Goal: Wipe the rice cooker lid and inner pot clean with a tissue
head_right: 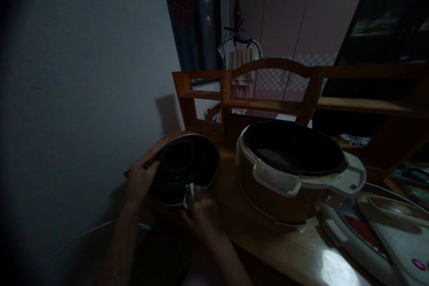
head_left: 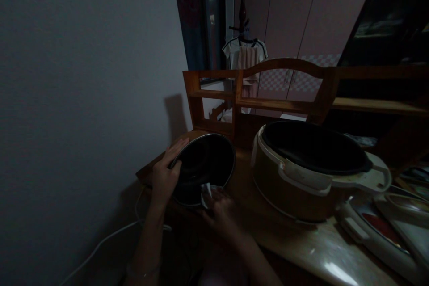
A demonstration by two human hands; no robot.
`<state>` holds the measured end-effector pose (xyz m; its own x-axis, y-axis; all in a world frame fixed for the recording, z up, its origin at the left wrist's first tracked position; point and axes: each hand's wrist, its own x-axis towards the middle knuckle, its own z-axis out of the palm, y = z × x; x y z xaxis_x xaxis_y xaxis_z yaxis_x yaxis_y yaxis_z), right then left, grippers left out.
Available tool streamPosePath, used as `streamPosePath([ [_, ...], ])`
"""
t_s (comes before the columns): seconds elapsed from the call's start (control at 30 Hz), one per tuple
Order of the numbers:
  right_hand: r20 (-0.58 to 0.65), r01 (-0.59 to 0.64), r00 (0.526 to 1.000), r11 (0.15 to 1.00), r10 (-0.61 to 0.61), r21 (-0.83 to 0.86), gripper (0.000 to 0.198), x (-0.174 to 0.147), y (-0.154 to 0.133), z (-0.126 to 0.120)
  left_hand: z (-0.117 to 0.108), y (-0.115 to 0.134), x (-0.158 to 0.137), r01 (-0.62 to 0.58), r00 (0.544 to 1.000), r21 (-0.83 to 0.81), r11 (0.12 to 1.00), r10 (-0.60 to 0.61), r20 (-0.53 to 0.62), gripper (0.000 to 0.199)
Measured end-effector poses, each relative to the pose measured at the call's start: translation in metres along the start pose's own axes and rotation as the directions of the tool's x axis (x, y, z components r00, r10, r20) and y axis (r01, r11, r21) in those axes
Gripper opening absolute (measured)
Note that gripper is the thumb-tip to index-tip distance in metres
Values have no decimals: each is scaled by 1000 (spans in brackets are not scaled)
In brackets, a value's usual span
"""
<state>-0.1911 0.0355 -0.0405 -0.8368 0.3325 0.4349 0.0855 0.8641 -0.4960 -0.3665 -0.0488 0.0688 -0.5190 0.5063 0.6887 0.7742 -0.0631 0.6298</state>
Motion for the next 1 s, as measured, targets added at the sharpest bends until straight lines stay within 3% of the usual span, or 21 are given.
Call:
streamPosePath([
  [0.33, -86, -60, 995, 995, 54, -73, 53, 0, 5, 2, 1, 5, 7, -22, 998, -6, 1000, 22, 63, 52],
  [1.0, -36, -51, 998, 996, 48, -77, 58, -2, 9, 3, 0, 2, 10, 10, 999, -23, 1000, -8, 48, 52],
])
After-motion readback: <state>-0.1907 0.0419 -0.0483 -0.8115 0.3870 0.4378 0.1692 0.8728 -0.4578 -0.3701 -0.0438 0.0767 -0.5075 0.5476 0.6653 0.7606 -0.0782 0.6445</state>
